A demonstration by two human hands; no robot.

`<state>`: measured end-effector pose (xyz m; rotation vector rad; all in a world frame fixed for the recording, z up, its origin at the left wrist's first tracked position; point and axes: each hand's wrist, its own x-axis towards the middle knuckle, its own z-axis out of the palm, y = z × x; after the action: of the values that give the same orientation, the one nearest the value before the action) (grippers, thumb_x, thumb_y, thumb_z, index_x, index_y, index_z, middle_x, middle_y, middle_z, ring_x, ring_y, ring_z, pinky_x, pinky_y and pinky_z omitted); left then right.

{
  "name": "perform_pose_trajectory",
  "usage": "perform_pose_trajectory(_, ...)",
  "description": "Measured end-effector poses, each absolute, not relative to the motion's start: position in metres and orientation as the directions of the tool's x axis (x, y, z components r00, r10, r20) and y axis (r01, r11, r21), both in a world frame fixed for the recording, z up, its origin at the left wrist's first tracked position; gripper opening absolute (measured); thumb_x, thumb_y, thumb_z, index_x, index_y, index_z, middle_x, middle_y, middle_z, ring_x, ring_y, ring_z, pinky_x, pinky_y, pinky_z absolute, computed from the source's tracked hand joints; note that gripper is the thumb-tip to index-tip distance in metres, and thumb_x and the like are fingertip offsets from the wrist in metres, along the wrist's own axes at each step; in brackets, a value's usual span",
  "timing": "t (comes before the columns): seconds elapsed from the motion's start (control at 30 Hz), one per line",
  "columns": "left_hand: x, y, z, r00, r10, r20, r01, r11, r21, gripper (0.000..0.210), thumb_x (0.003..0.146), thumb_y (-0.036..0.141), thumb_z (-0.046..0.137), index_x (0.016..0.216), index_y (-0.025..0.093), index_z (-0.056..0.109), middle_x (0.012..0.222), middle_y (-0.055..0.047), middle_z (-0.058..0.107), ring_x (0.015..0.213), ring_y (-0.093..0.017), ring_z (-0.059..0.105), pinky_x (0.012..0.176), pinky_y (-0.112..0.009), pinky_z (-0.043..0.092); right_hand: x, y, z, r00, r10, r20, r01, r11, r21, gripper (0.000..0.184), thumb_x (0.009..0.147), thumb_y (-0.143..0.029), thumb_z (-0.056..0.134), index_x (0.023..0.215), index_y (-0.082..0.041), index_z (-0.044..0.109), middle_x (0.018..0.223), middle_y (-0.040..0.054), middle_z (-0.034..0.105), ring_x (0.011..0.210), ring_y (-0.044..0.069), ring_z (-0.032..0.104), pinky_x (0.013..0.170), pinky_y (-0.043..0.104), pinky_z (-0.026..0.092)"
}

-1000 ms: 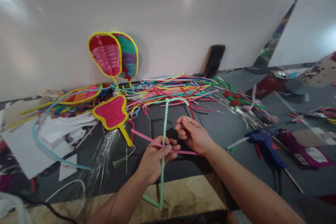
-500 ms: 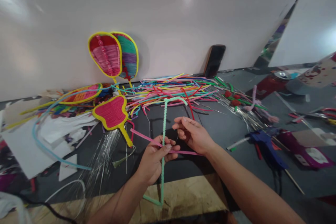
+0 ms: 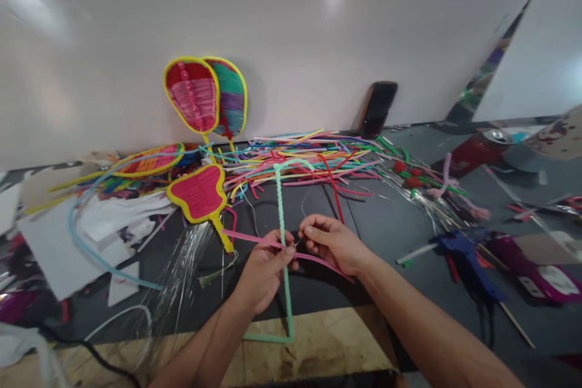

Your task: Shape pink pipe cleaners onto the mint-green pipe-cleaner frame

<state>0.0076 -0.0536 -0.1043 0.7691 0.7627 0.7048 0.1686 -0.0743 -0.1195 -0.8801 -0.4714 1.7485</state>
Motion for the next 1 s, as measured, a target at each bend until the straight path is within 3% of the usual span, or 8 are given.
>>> perform_pose_trajectory(0.27, 0.0087, -0.0534, -0.1061, 0.482, 0.802, -0.353, -0.276, 0.521, 0.808, 0.016, 0.073, 0.02, 0.07, 0.079, 0.015, 0.056, 0.068, 0.004, 0.052, 0.057, -0.005, 0.05, 0.052, -0.017, 0.047, 0.1635, -0.076, -0.1267, -0.215, 0.908, -0.36, -0.543, -0.417, -0.729, 0.024, 0.064, -0.029, 0.079, 0.078, -0.014, 0.065, 0.069, -0.0019, 0.064, 0.062, 0.007, 0.057, 0.063, 0.02, 0.042)
perform_pose_trajectory(0.53, 0.0096, -0.0547, -0.1063, 0.468, 0.789, -0.397, -0.324, 0.571, 0.754, 0.019, 0.069, 0.019, 0.073, 0.077, 0.015, 0.056, 0.068, 0.003, 0.055, 0.061, -0.006, 0.055, 0.055, -0.017, 0.052, 0.1612, -0.0743, -0.127, -0.212, 0.923, -0.321, -0.524, -0.385, -0.76, 0.026, 0.064, -0.033, 0.078, 0.075, -0.015, 0.062, 0.061, -0.0049, 0.06, 0.05, 0.005, 0.05, 0.049, 0.017, 0.037)
perform_pose_trajectory(0.8, 0.0104, -0.0544, -0.1059, 0.433, 0.796, -0.424, -0.36, 0.583, 0.728, 0.023, 0.065, 0.018, 0.076, 0.078, 0.014, 0.057, 0.068, 0.003, 0.054, 0.06, -0.006, 0.055, 0.056, -0.017, 0.054, 0.1605, -0.0746, -0.1281, -0.222, 0.924, -0.313, -0.527, -0.383, -0.759, 0.027, 0.063, -0.033, 0.078, 0.073, -0.015, 0.061, 0.057, -0.0057, 0.06, 0.048, 0.005, 0.05, 0.049, 0.017, 0.037)
perform_pose_trajectory(1.0, 0.0084, -0.0546, -0.1041, 0.43, 0.796, -0.426, -0.327, 0.577, 0.748, 0.023, 0.065, 0.02, 0.076, 0.076, 0.014, 0.057, 0.067, 0.003, 0.054, 0.059, -0.006, 0.053, 0.053, -0.017, 0.053, 0.1605, -0.0749, -0.1281, -0.223, 0.927, -0.302, -0.558, -0.375, -0.74, 0.023, 0.063, -0.027, 0.079, 0.076, -0.015, 0.065, 0.069, -0.003, 0.064, 0.061, 0.006, 0.057, 0.062, 0.018, 0.043)
